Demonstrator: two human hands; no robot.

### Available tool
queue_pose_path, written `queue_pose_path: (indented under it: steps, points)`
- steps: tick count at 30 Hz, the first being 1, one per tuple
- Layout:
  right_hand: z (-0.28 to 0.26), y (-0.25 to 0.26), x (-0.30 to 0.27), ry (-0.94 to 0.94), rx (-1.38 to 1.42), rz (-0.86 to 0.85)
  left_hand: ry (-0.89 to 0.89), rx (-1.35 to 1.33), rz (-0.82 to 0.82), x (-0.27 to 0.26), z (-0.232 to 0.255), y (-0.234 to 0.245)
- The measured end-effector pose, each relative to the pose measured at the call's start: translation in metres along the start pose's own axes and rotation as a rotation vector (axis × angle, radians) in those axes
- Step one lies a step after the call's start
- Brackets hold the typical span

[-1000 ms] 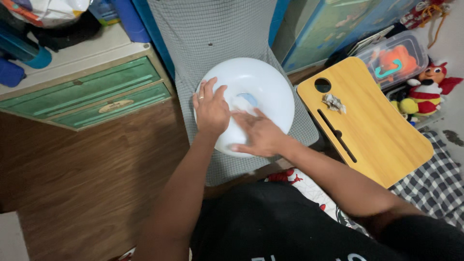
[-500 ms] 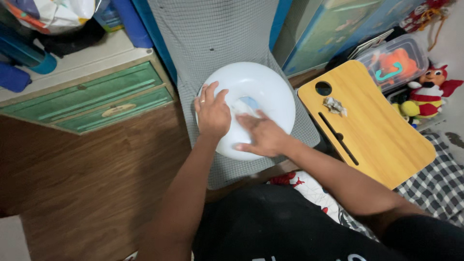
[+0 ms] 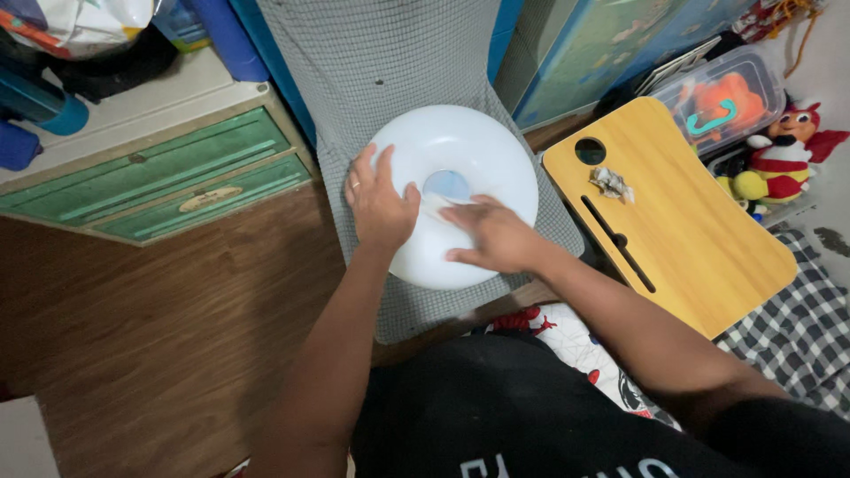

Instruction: The person wipes the exterior and interior surfaces of a white plastic lampshade using a white cloth. They rotate the lampshade to access different areas and continue wiping until the end of the clip.

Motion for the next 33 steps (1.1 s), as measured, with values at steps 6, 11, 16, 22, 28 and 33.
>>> queue_pose_path:
  steps: [6, 11, 16, 22, 28, 33]
  points:
    - [0.045, 0.057, -0.054, -0.173, 0.076, 0.475, 0.636, -0.242, -0.344, 0.005, -0.056, -0.012]
    - [0.042, 0.06, -0.067, -0.169, 0.03, 0.71, 0.732, -0.296, -0.472, 0.016, -0.049, -0.01]
    - [0.038, 0.056, -0.077, -0.166, -0.004, 0.83, 0.54, -0.339, -0.371, 0.016, -0.029, 0.008]
    - [0.036, 0.055, -0.105, -0.19, -0.059, 0.806, 0.347, -0.32, -0.278, 0.003, 0.0, 0.021]
    - [0.018, 0.062, -0.116, -0.074, -0.116, 0.784, 0.22, -0.295, -0.201, -0.002, 0.021, 0.033]
    - [0.005, 0.063, -0.111, -0.129, -0.26, 0.741, 0.251, -0.333, -0.244, 0.003, 0.013, 0.03]
Point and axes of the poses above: each hand's wrist, its own x-axis towards the middle knuckle, its own y-axis out of the back of the hand, z = x × y, the point moved 10 cm from there along x, towards the middle knuckle, and after that the axes turned 1 degree about -y, right-handed, at the moved point
